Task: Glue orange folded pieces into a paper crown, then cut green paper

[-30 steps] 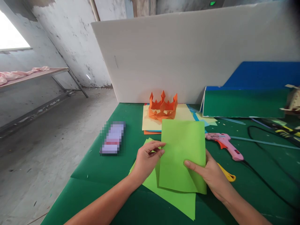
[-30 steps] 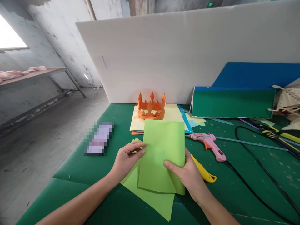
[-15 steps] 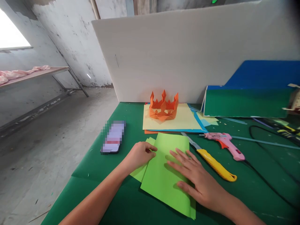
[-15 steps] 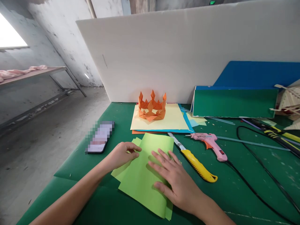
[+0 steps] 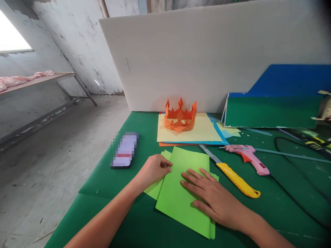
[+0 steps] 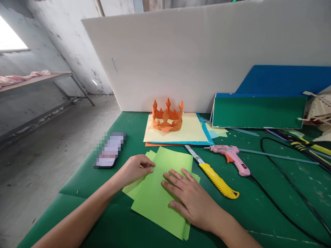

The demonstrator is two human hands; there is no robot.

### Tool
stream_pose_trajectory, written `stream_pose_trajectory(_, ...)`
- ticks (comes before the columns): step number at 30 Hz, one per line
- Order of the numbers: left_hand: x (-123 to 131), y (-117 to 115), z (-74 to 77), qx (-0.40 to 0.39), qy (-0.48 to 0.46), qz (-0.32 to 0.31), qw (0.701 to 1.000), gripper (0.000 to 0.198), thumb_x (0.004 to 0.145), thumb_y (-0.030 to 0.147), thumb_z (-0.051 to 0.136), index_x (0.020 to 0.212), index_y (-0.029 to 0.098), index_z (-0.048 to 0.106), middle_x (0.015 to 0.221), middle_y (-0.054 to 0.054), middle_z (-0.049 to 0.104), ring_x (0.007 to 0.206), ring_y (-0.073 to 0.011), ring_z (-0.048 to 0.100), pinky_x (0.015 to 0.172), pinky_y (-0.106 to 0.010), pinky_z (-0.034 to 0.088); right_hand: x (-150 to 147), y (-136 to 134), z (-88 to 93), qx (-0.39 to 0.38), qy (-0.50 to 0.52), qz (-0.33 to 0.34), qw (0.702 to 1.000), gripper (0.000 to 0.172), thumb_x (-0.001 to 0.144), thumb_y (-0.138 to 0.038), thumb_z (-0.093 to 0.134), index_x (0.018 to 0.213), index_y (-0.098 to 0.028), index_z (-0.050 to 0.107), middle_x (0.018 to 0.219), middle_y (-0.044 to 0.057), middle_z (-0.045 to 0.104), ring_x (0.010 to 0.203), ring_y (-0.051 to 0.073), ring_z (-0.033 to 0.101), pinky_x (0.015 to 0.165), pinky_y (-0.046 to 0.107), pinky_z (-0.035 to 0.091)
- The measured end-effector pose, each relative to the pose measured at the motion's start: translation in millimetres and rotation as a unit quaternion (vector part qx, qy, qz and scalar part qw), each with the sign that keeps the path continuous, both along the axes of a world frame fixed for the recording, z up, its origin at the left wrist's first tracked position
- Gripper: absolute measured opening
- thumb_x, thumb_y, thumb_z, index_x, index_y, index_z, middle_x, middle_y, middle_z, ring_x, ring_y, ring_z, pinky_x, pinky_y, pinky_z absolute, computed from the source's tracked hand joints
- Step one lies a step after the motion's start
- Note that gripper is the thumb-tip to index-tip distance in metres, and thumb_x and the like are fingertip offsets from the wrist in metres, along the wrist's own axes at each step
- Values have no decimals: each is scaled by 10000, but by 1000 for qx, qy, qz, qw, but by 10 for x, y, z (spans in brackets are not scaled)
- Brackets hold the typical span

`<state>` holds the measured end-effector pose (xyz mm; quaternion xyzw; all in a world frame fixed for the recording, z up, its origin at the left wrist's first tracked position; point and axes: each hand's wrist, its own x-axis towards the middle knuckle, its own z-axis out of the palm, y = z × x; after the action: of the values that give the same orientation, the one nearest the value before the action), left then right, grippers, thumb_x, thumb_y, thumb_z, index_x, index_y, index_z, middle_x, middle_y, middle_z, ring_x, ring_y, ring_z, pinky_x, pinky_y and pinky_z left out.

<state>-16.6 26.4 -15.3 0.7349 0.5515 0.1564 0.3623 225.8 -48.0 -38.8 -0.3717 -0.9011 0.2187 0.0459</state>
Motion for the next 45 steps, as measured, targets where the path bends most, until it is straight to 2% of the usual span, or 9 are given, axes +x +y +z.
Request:
stream_pose_trajectory(15, 6, 13, -19, -16, 5, 6, 1000, 199, 756, 237, 640, 902, 183, 763, 872, -28, 745, 759, -172, 668, 681, -249, 499, 13, 19, -28, 11, 9, 5, 1000, 630, 969, -505, 371, 1520, -349, 110, 1581, 1, 189, 1450, 280, 180, 1141, 606, 181)
stream_pose_trajectory(28, -15, 22, 5, -23, 11, 11, 1000, 214, 735, 263, 640, 893, 189, 763, 736, -10, 726, 669, -164, 647, 641, -252, 480, 24, 7, -59, 16, 8, 6, 1000, 642, 966, -507, 377, 1521, -348, 96, 1582, 3, 187, 1449, 280, 187, 1141, 596, 188)
stream_pose_trajectory(38, -13, 13, -12, -13, 12, 9, 1000, 211, 737, 270, 635, 887, 198, 764, 751, -16, 735, 691, -175, 659, 679, -269, 504, 10, 12, -48, 30, 21, 5, 999, 639, 963, -486, 399, 1522, -336, 126, 1575, 27, 221, 1440, 289, 217, 1134, 590, 212)
stream_pose_trajectory(45, 9, -16, -32, 15, 17, 3, 1000, 210, 768, 227, 591, 892, 186, 755, 803, -26, 741, 714, -170, 658, 680, -265, 496, 5, 9, -43, 21, 9, 5, 1000, 628, 968, -497, 379, 1522, -342, 127, 1584, 12, 193, 1448, 286, 191, 1137, 597, 194)
